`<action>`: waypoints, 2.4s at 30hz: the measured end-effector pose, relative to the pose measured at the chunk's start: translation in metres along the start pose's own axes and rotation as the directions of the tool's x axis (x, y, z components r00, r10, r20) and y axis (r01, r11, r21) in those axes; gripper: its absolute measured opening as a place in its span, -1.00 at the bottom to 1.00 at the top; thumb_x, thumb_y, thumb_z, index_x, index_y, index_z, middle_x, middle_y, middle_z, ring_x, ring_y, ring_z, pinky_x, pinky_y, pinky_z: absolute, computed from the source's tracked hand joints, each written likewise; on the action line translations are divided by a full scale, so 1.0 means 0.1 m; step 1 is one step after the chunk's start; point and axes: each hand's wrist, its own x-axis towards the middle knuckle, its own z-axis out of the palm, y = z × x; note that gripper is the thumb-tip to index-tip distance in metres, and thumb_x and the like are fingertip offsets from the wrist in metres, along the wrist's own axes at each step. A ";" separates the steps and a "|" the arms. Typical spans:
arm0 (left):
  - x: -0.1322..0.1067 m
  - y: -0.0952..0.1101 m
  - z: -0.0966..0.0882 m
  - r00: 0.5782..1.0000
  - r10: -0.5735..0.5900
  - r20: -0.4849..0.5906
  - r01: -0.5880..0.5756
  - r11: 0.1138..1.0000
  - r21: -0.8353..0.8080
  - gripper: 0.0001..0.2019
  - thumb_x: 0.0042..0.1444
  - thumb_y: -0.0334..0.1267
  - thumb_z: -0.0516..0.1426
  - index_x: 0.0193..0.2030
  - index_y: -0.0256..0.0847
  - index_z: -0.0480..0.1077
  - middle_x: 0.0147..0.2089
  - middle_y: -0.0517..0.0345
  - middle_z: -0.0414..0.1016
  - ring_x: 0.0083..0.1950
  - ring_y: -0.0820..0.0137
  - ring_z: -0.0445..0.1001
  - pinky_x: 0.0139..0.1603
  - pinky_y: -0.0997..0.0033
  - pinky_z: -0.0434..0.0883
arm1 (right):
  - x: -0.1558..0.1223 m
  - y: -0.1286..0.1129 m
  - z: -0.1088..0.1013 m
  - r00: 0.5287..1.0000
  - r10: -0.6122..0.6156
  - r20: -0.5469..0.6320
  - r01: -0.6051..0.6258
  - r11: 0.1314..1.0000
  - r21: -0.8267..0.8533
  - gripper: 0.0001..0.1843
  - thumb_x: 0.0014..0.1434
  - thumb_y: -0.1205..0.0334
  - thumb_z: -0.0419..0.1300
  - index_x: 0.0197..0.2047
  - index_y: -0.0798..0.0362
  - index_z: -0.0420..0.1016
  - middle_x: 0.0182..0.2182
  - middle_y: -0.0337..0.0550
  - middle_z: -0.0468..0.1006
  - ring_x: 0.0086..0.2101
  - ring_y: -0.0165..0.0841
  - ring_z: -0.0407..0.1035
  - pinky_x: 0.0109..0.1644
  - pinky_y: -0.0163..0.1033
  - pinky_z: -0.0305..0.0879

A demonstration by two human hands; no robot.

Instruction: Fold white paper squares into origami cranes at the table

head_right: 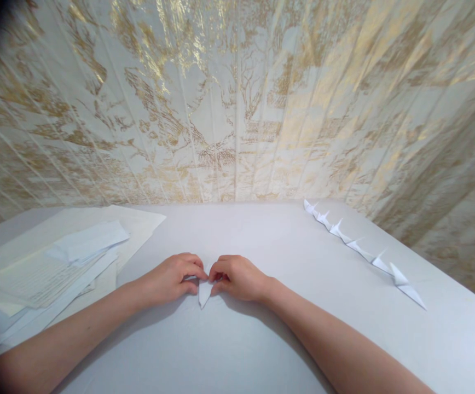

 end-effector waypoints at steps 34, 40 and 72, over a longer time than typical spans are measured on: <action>-0.02 0.05 0.00 0.993 0.047 -0.105 -0.043 0.998 0.041 -0.87 0.09 -0.35 0.07 -0.32 -0.22 0.46 -0.32 0.14 0.50 -0.23 0.38 0.41 -0.17 0.44 0.29 | 0.00 -0.07 -0.02 0.999 0.039 -0.031 -0.043 0.991 -0.127 -0.79 0.18 0.36 0.00 -0.32 0.15 0.46 -0.43 -0.13 0.49 -0.42 -0.43 0.31 -0.33 -0.38 0.19; -0.02 0.02 0.08 0.978 0.116 -0.175 -0.090 0.984 0.151 -0.80 0.14 -0.35 -0.01 -0.36 -0.23 0.43 -0.39 0.10 0.47 -0.31 0.37 0.39 -0.25 0.40 0.28 | 0.00 -0.07 -0.01 0.997 0.052 -0.052 -0.059 0.989 -0.135 -0.86 0.12 0.38 0.06 -0.38 0.15 0.44 -0.49 -0.18 0.44 -0.48 -0.46 0.25 -0.39 -0.40 0.14; -0.02 0.09 0.14 0.973 -0.060 -0.223 0.048 0.997 -0.060 -0.90 -0.09 -0.48 0.08 -0.54 -0.25 0.34 -0.49 0.21 0.34 -0.40 0.46 0.32 -0.36 0.50 0.23 | -0.02 -0.10 -0.03 0.995 0.104 -0.002 -0.103 0.982 -0.161 -0.91 0.00 0.41 0.14 -0.45 0.11 0.47 -0.50 -0.22 0.43 -0.48 -0.47 0.26 -0.40 -0.41 0.12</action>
